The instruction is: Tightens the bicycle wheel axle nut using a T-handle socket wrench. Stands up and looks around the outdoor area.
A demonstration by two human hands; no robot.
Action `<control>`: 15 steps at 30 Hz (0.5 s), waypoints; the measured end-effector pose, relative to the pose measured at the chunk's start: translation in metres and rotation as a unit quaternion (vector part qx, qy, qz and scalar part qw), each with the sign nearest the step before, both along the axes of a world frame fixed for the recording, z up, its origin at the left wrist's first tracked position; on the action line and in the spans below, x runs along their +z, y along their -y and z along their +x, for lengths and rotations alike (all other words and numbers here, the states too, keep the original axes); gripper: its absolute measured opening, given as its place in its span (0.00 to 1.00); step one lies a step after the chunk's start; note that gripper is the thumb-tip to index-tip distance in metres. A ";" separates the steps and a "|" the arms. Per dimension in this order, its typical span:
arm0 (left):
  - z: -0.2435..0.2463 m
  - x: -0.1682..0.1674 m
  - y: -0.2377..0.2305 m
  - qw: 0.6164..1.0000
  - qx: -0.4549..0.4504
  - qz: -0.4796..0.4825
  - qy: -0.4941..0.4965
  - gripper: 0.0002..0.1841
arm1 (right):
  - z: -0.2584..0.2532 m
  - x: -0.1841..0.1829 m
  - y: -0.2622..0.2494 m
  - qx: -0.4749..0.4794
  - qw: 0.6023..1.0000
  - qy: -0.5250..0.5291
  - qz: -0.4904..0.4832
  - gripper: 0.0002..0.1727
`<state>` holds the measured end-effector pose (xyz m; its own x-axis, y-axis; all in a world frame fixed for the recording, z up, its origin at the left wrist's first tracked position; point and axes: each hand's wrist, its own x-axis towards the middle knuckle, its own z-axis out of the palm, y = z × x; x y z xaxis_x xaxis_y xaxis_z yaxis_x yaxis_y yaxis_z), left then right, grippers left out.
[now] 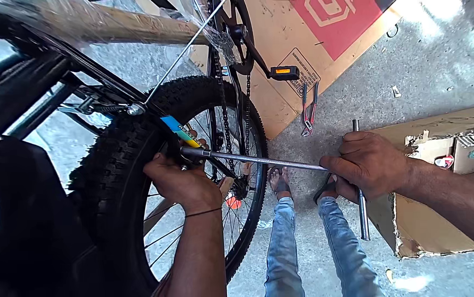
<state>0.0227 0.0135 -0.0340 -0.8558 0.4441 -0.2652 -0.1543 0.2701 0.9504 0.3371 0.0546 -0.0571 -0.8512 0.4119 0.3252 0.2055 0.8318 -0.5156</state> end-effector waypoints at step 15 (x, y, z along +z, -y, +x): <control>-0.007 -0.004 0.005 1.000 -0.018 0.019 -0.005 0.22 | -0.013 0.019 0.020 -0.160 0.497 -0.152 -0.839 0.13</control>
